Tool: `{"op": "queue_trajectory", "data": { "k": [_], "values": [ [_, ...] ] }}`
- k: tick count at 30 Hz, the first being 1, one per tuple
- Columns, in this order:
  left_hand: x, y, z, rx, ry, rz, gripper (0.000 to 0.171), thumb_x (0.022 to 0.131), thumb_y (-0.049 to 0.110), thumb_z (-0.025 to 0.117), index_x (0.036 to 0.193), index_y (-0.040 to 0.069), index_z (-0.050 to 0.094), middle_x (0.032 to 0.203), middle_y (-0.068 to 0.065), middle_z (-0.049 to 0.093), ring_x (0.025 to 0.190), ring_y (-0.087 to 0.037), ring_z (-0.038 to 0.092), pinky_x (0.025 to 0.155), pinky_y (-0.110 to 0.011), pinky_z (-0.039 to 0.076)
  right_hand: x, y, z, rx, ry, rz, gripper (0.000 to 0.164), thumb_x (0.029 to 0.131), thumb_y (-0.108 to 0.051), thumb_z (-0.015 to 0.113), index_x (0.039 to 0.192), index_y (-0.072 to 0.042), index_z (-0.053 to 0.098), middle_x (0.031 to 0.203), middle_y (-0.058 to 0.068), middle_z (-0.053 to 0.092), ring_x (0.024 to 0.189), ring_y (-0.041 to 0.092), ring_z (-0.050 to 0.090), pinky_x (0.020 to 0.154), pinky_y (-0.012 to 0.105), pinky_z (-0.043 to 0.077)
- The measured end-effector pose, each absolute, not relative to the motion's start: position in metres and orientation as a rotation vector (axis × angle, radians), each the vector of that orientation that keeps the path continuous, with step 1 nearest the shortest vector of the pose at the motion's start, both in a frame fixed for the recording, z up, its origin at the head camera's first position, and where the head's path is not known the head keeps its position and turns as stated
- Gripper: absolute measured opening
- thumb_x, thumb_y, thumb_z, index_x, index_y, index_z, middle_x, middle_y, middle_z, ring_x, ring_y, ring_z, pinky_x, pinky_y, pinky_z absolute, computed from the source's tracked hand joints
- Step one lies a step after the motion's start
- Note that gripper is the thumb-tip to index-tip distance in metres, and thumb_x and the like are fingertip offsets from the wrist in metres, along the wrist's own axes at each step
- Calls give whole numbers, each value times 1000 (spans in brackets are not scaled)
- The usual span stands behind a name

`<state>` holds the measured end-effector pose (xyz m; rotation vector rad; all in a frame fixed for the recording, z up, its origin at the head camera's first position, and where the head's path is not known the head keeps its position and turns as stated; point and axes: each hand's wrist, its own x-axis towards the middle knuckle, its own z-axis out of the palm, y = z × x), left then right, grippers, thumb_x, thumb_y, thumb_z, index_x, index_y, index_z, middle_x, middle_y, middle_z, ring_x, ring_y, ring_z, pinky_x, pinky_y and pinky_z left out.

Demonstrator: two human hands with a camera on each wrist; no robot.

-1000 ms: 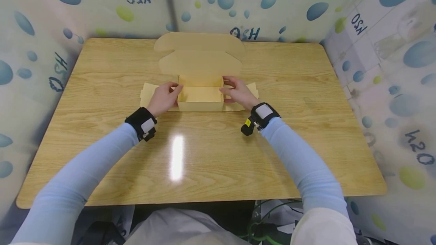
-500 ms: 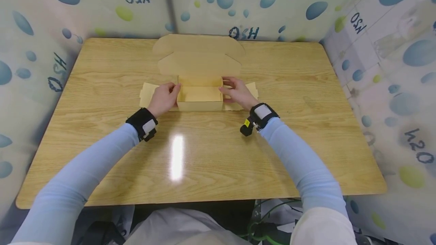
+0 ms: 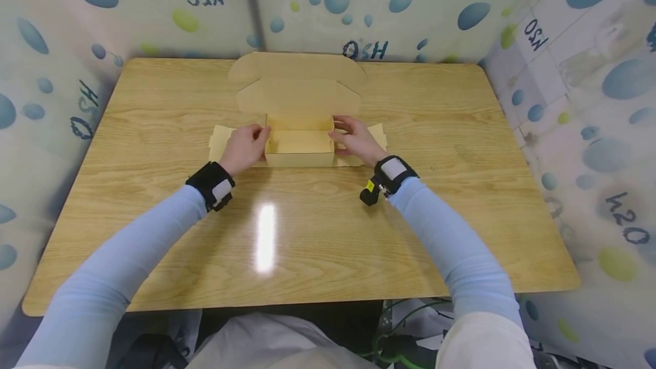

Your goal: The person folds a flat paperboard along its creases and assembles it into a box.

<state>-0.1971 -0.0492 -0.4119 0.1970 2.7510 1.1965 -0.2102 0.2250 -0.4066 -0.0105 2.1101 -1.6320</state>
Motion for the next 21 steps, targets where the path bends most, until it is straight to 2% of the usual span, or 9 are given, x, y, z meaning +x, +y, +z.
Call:
{"op": "queue_trajectory", "data": {
  "k": [5,9,13,18,21],
  "values": [
    [-199,-57,-410,195,2767,1130,48,99,43,35,97,5,64,70,-7,61,58,-19,56,53,-29,44,-211,224,-407,-1,2113,-1630,61,96,-21,53,149,-16,23,154,10,24,133,28,39,95,48,47],
    [-202,-67,-408,190,2782,1071,55,98,49,33,110,3,61,90,-13,66,76,-25,62,66,-36,50,-211,225,-406,-3,2105,-1633,61,96,-21,52,149,-15,23,154,10,24,134,29,38,95,50,46],
    [-204,-80,-404,182,2801,1062,61,96,53,33,118,2,57,105,-16,65,91,-29,62,78,-42,49,-210,226,-406,1,2107,-1633,61,96,-22,52,149,-15,23,154,10,24,133,28,39,95,49,47],
    [-207,-95,-407,142,2843,1054,68,93,60,35,125,3,52,115,-17,57,98,-31,57,81,-44,46,-210,225,-406,-2,2122,-1621,61,96,-23,53,149,-15,23,153,11,25,133,28,40,94,49,47],
    [-209,-102,-407,115,2869,1023,73,90,64,37,131,4,47,128,-20,48,110,-35,49,88,-48,43,-210,225,-407,-11,2123,-1615,61,96,-23,53,149,-15,22,153,11,25,133,28,40,94,49,47]
  ]
}}
